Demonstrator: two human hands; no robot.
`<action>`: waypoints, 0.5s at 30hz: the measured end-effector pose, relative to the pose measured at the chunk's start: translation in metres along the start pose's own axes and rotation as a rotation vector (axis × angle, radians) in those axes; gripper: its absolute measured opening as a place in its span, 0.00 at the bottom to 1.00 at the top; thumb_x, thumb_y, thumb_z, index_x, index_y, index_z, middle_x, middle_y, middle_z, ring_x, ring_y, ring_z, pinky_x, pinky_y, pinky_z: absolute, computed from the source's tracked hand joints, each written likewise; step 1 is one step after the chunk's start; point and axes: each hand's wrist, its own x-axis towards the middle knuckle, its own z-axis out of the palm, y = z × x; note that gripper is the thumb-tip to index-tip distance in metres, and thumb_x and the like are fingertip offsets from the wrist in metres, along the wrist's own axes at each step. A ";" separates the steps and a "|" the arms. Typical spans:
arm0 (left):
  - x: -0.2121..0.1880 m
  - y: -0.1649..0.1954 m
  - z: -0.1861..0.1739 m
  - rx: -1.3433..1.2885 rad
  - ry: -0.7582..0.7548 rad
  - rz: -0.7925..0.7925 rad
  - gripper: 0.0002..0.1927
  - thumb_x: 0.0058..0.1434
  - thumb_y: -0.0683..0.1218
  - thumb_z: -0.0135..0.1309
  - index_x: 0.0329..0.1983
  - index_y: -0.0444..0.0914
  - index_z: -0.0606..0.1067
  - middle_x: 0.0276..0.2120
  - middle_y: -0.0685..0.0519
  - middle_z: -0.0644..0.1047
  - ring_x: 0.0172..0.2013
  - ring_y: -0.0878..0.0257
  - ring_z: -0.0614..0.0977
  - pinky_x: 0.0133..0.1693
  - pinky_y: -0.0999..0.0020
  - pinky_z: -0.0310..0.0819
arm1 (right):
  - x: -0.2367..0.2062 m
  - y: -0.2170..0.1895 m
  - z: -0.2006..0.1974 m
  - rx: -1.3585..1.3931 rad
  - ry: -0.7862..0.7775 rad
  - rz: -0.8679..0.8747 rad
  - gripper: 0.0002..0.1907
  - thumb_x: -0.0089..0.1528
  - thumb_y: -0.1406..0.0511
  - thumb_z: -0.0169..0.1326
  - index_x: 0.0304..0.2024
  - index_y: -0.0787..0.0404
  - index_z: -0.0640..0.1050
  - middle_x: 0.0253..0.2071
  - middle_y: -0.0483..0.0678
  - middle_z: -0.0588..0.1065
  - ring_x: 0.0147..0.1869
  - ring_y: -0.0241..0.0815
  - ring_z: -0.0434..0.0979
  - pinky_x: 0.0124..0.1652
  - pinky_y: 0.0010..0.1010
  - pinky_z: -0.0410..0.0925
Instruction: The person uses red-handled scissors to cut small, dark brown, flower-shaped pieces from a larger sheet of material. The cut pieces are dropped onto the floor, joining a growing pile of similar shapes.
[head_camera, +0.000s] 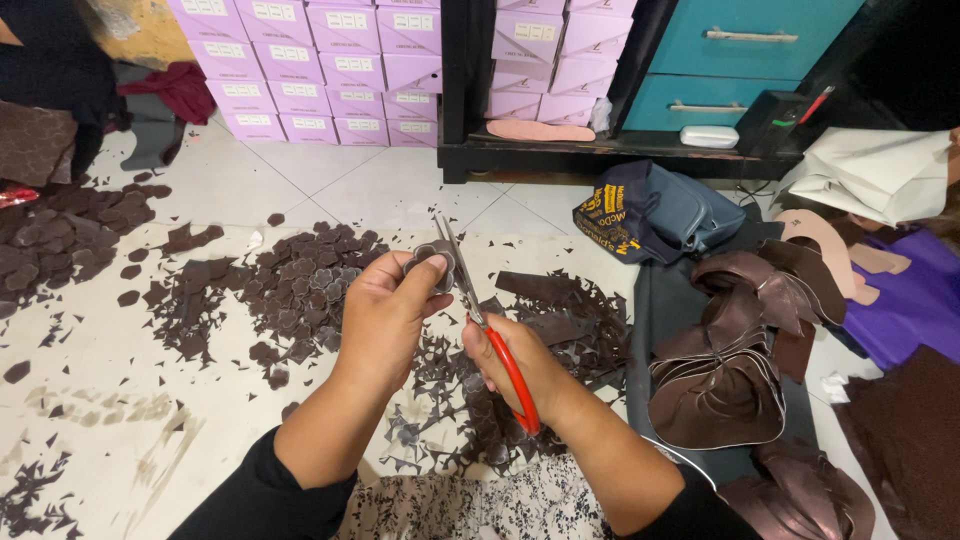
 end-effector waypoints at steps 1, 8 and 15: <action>0.000 0.000 0.001 -0.001 0.000 0.003 0.06 0.64 0.44 0.56 0.34 0.35 0.76 0.32 0.54 0.79 0.33 0.68 0.80 0.40 0.68 0.81 | 0.000 0.000 -0.001 0.001 0.001 0.006 0.32 0.64 0.38 0.42 0.35 0.59 0.71 0.21 0.37 0.64 0.24 0.29 0.65 0.25 0.23 0.64; 0.000 0.002 -0.003 -0.001 0.006 0.020 0.06 0.64 0.43 0.56 0.33 0.36 0.75 0.32 0.55 0.79 0.33 0.69 0.79 0.40 0.67 0.81 | 0.000 -0.002 -0.001 0.054 0.002 0.042 0.28 0.65 0.41 0.45 0.32 0.58 0.70 0.21 0.36 0.62 0.23 0.28 0.61 0.23 0.23 0.60; 0.000 0.004 -0.002 0.027 0.004 0.011 0.06 0.64 0.44 0.56 0.35 0.36 0.75 0.33 0.54 0.79 0.34 0.68 0.80 0.41 0.66 0.80 | -0.001 0.002 -0.002 0.083 0.023 0.061 0.27 0.67 0.43 0.47 0.29 0.59 0.68 0.21 0.36 0.61 0.22 0.27 0.59 0.22 0.23 0.58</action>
